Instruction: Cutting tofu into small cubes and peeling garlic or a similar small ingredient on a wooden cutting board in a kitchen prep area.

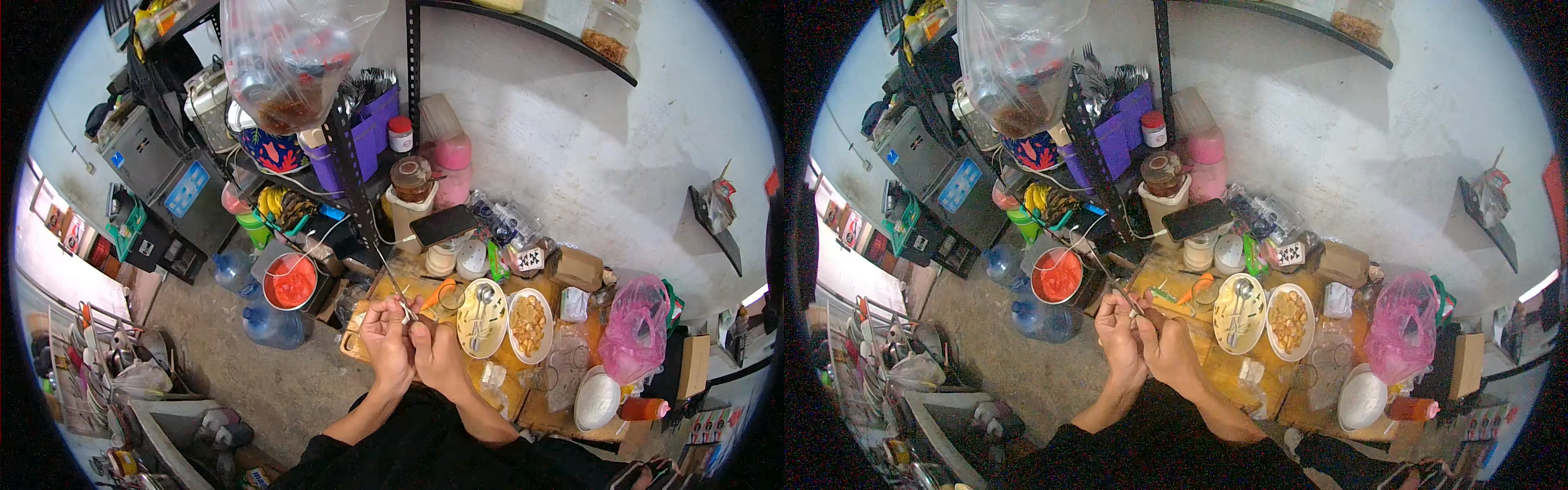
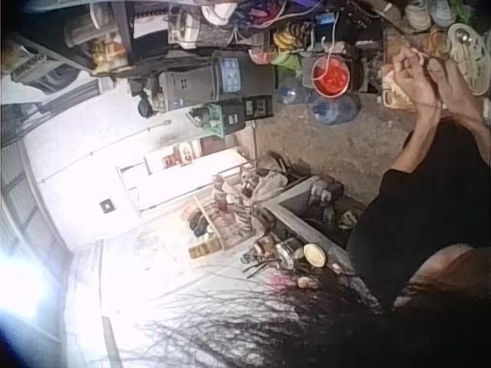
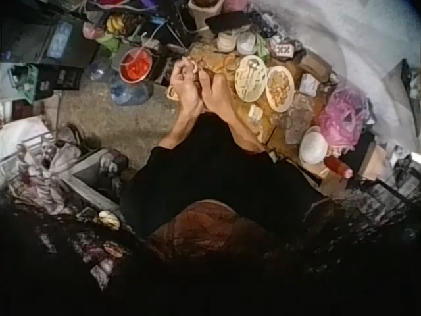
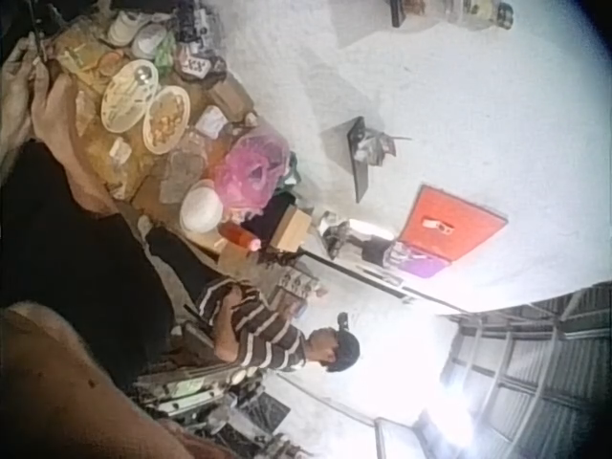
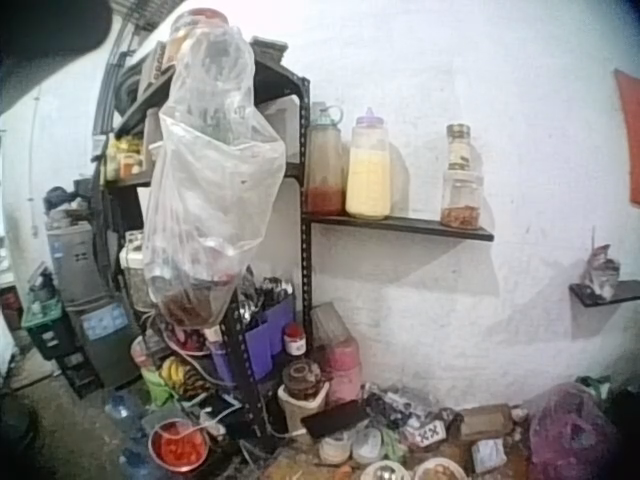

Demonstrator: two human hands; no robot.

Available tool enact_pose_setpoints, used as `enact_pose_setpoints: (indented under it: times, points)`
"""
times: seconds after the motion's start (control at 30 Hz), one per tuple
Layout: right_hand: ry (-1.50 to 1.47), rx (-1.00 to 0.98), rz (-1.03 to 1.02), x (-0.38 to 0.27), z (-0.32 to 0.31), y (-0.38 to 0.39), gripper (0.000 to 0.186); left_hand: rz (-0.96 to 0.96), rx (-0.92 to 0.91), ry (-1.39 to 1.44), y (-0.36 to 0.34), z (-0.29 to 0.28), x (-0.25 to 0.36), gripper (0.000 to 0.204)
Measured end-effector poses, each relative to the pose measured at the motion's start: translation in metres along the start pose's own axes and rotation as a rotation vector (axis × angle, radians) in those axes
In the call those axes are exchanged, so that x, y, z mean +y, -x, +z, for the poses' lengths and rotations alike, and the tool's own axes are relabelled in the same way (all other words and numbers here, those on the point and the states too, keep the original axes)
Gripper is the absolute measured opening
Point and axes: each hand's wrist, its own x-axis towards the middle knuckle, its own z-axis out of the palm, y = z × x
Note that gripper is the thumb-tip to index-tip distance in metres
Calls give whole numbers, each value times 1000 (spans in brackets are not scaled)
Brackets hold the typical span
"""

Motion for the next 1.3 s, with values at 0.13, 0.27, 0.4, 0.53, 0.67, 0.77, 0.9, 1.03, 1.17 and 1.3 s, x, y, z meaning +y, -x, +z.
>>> enact_pose_setpoints:
  times: [0.13,0.27,0.4,0.53,0.67,0.77,0.9,1.03,1.17,1.3]
  points:
    - [-35,-37,57,2,0,1,36,-2,11,-5,1,1,1,8]
    - [-18,-18,36,1,1,1,37,13,1,-8,0,-1,0,8]
    - [-2,-22,44,5,0,3,38,18,-42,-2,1,-2,0,9]
    - [-6,6,23,8,1,4,37,13,-50,-10,2,2,1,9]
    - [-27,19,17,9,-1,4,37,24,-65,11,3,0,-2,8]
    - [-51,-3,39,4,-4,3,37,46,-92,21,3,1,-3,7]
    - [-41,-40,51,4,-7,2,37,33,-87,36,2,1,-5,10]
    - [-46,-32,40,7,-6,3,37,7,-54,23,3,0,-4,13]
    - [-50,-17,-5,9,-2,4,35,5,-69,-5,3,-1,-2,8]
    - [-12,-54,33,10,-5,6,32,-14,-22,4,5,5,1,13]
